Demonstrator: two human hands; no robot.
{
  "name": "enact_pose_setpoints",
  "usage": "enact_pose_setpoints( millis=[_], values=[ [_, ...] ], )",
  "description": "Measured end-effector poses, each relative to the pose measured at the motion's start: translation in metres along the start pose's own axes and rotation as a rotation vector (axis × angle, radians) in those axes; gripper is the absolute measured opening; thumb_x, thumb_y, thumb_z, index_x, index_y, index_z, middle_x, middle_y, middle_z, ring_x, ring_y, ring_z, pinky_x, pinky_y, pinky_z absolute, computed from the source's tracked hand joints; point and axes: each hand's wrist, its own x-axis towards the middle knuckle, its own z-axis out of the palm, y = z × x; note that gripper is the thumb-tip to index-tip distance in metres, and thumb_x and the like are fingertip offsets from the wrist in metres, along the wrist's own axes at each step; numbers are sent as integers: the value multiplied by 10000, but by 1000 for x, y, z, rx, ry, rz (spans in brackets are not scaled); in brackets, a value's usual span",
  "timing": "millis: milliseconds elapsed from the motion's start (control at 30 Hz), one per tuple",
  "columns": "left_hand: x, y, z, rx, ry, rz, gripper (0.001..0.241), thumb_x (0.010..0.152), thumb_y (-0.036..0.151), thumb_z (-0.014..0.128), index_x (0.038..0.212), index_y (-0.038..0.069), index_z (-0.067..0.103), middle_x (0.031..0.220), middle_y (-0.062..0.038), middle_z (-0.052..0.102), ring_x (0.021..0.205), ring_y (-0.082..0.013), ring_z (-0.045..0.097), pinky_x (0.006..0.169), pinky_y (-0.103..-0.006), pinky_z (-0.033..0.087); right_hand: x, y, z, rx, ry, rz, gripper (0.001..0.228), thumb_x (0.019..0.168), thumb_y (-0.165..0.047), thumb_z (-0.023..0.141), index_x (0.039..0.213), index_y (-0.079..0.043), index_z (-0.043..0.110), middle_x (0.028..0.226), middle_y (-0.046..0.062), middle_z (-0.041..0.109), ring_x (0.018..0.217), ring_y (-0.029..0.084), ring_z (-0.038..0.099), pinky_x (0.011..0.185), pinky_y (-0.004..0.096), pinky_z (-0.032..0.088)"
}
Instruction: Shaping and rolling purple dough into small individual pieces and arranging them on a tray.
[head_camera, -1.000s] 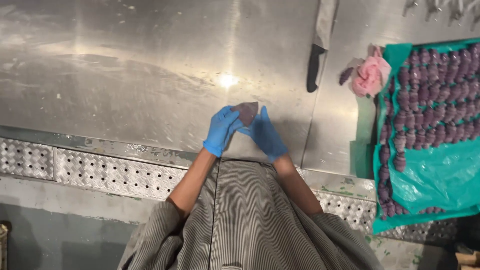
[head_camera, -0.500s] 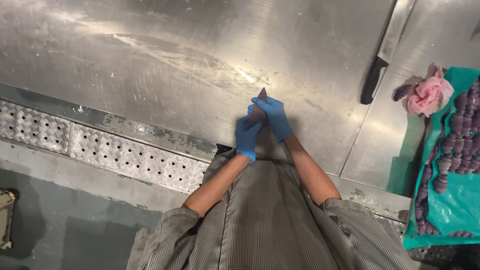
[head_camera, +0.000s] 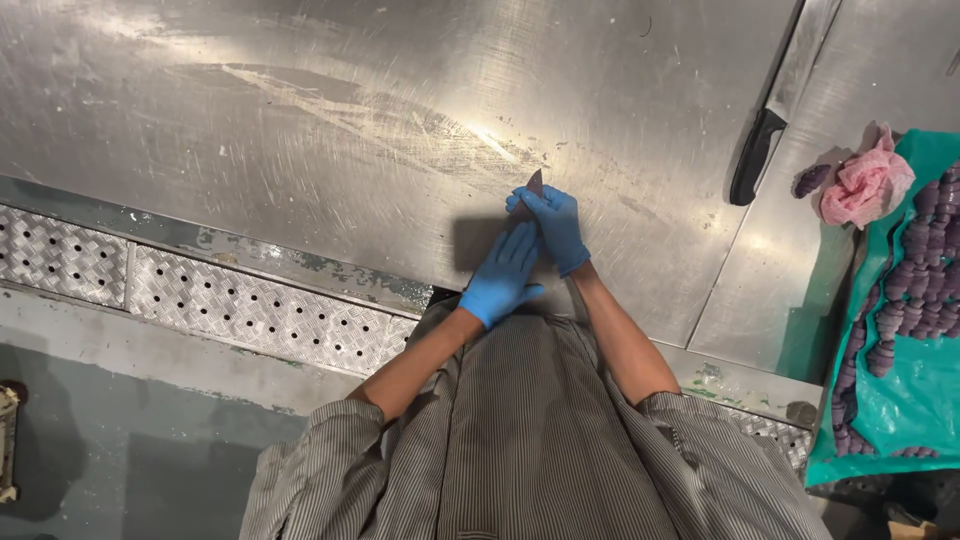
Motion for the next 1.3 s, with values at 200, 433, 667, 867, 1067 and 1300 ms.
enact_pose_setpoints(
  millis=[200,433,667,867,1067,1300],
  values=[
    [6,-16,24,-24,-139,-60,990,807,531,734,1529,-53,391,1626,-233,315,1530,-382,266,1262,-512,208,10,-7,3,-104,83,-4,302,983,-151,643,1152,91,705,996,150,780,906,187,753,846,297,602],
    [8,-10,8,-44,-118,-70,939,842,520,727,1519,-44,404,1629,-251,305,1533,-393,250,1244,-517,212,86,-28,-4,40,126,-83,288,985,-149,660,1116,105,700,974,171,772,877,230,766,832,338,632],
    [13,-6,-4,-29,-182,-83,917,846,542,691,1507,-27,411,1609,-253,328,1513,-407,276,1243,-511,223,177,-86,-9,134,85,-174,257,1013,-123,637,1074,118,700,919,199,765,805,261,767,783,373,654],
    [14,-5,-7,103,-212,-71,926,871,623,617,1504,-19,407,1598,-232,341,1488,-391,284,1238,-495,225,245,-97,-33,145,-38,-232,270,1042,-142,614,1058,115,696,898,198,753,759,265,751,726,373,642],
    [12,-6,-8,91,-185,-41,956,845,629,641,1505,-23,406,1571,-234,368,1453,-400,334,1239,-500,248,215,-98,-28,70,-28,-226,245,1056,-135,620,1091,96,697,920,180,747,781,242,739,734,347,630],
    [3,-36,-32,-67,-100,67,723,769,443,749,1345,44,572,1430,-199,527,1322,-373,509,1172,-508,362,-4,-69,-30,-1058,191,-827,344,915,-97,764,1234,-38,651,1200,159,641,1124,354,616,983,452,528]
  ],
)
